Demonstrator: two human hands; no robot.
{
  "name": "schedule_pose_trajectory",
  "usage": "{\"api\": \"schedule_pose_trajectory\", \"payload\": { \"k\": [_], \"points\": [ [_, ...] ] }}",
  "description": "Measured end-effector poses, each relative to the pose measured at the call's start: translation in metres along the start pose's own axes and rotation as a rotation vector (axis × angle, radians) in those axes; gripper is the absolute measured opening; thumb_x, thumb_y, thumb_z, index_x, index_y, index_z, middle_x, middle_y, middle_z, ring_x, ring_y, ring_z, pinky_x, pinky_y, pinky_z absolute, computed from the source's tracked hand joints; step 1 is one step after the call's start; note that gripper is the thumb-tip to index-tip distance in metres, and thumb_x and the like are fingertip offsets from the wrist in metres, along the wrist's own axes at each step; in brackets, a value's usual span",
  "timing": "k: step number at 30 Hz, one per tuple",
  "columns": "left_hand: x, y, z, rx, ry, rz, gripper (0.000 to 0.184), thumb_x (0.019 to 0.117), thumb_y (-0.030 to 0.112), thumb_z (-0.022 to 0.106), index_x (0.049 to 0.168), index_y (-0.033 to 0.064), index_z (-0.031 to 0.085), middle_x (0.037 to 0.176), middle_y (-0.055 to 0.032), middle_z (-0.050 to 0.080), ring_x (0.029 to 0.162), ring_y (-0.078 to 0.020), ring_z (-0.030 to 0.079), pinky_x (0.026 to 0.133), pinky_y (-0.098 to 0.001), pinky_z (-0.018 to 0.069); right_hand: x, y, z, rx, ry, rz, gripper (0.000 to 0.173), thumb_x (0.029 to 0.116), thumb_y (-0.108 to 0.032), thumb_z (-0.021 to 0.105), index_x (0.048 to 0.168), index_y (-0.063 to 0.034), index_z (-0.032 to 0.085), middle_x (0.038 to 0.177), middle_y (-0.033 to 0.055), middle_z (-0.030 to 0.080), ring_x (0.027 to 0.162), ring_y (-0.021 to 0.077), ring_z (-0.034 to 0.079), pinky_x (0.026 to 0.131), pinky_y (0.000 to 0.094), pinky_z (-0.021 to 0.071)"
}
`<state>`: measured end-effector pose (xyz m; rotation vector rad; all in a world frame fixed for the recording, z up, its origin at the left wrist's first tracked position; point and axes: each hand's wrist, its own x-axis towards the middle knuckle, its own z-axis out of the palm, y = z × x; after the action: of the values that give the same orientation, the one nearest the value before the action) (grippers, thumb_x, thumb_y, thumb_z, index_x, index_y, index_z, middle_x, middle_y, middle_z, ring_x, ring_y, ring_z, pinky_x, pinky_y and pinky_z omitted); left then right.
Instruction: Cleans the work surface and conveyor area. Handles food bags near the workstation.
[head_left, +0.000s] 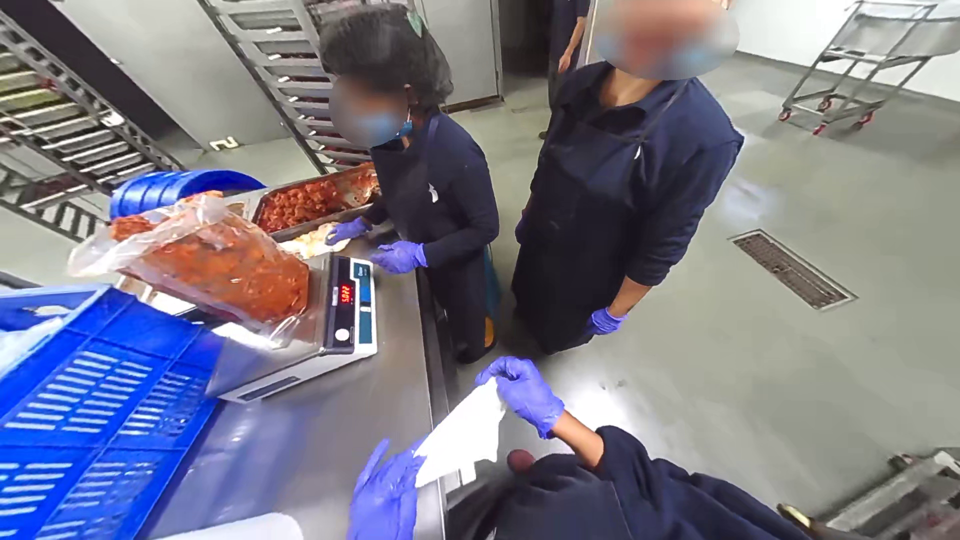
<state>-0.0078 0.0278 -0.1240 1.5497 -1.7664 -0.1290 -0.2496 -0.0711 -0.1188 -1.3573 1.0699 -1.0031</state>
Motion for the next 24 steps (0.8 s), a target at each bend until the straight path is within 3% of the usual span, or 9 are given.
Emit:
{"api": "schedule_pose_trajectory", "payload": {
  "k": [3,5,6,8,10,14,18,21,24],
  "points": [
    [0.015,0.024,-0.025,0.006,-0.029,-0.228,0.023,0.0933,-0.002,0.056,0.102,-0.0136,0.074,0.100,-0.0293,0.074,0.106,-0.0524,0.067,0.109,-0.0554,0.0440,0.012,0.006,-0.009,0.003,0.112,0.026,0.020,0.0912,-0.003,0.055,0.097,-0.0021,0.074,0.091,0.0037,0.074,0.076,0.0061,0.065,0.069,0.0266,0.0542],
    [0.017,0.038,-0.030,-0.015,-0.006,-0.324,0.024,0.0941,-0.004,0.054,0.106,-0.0174,0.071,0.108,-0.0351,0.070,0.114,-0.0551,0.063,0.109,-0.0552,0.0432,0.010,0.007,-0.011,-0.017,0.074,0.076,0.019,0.0918,-0.003,0.055,0.095,-0.0021,0.073,0.090,0.0034,0.072,0.075,0.0060,0.063,0.068,0.0270,0.0524],
    [0.011,0.038,-0.024,-0.029,0.060,-0.311,0.025,0.0940,-0.004,0.052,0.103,-0.0190,0.070,0.105,-0.0360,0.070,0.108,-0.0509,0.066,0.105,-0.0521,0.0474,0.005,0.008,-0.009,-0.034,0.033,0.092,0.020,0.0930,-0.003,0.054,0.096,-0.0013,0.073,0.092,0.0047,0.073,0.081,0.0080,0.065,0.075,0.0297,0.0532],
    [-0.002,0.018,-0.004,-0.048,0.239,-0.235,0.030,0.0954,0.005,0.048,0.097,-0.0155,0.070,0.092,-0.0261,0.072,0.089,-0.0234,0.071,0.089,-0.0312,0.0557,0.003,0.012,-0.003,-0.045,-0.090,0.065,0.023,0.0967,-0.002,0.051,0.103,0.0017,0.072,0.100,0.0093,0.074,0.093,0.0123,0.068,0.087,0.0334,0.0549],
    [0.000,0.008,0.013,-0.065,0.285,-0.230,0.029,0.0971,0.007,0.050,0.098,-0.0122,0.072,0.084,-0.0209,0.071,0.075,-0.0157,0.068,0.076,-0.0279,0.0566,0.009,0.009,-0.002,-0.027,-0.250,0.054,0.026,0.1002,-0.007,0.051,0.118,0.0020,0.068,0.117,0.0134,0.071,0.106,0.0166,0.066,0.095,0.0363,0.0534],
    [-0.002,0.025,0.019,-0.071,0.055,-0.201,0.024,0.0892,0.000,0.053,0.094,-0.0101,0.074,0.100,-0.0234,0.075,0.101,-0.0421,0.070,0.100,-0.0560,0.0503,-0.004,0.000,0.009,0.089,-0.592,0.161,0.048,0.1001,-0.015,0.060,0.143,0.0026,0.051,0.137,0.0209,0.059,0.120,0.0232,0.060,0.104,0.0389,0.0481],
    [0.001,0.028,0.030,-0.036,0.049,-0.092,0.024,0.0907,0.009,0.058,0.090,-0.0060,0.077,0.097,-0.0192,0.077,0.098,-0.0360,0.073,0.107,-0.0550,0.0450,-0.011,0.000,0.024,0.324,-0.799,0.107,0.064,0.0974,-0.019,0.050,0.152,0.0082,0.031,0.141,0.0231,0.051,0.122,0.0171,0.055,0.104,0.0339,0.0460],
    [-0.001,0.023,0.029,0.009,0.029,-0.052,0.025,0.0911,0.010,0.058,0.092,-0.0041,0.078,0.097,-0.0181,0.077,0.096,-0.0319,0.075,0.109,-0.0559,0.0429,-0.010,0.007,0.026,0.390,-0.894,0.148,0.082,0.0909,-0.024,0.061,0.158,-0.0001,0.021,0.143,0.0178,0.051,0.120,0.0138,0.057,0.102,0.0331,0.0481],
    [-0.002,0.022,0.025,0.048,-0.019,-0.063,0.024,0.0909,0.007,0.058,0.095,-0.0027,0.079,0.101,-0.0174,0.078,0.098,-0.0331,0.075,0.110,-0.0590,0.0405,-0.007,0.017,0.027,0.274,-0.899,0.177,0.088,0.0863,-0.002,0.069,0.161,-0.0070,0.024,0.143,0.0237,0.052,0.116,0.0236,0.060,0.098,0.0404,0.0504]
  ]
}}
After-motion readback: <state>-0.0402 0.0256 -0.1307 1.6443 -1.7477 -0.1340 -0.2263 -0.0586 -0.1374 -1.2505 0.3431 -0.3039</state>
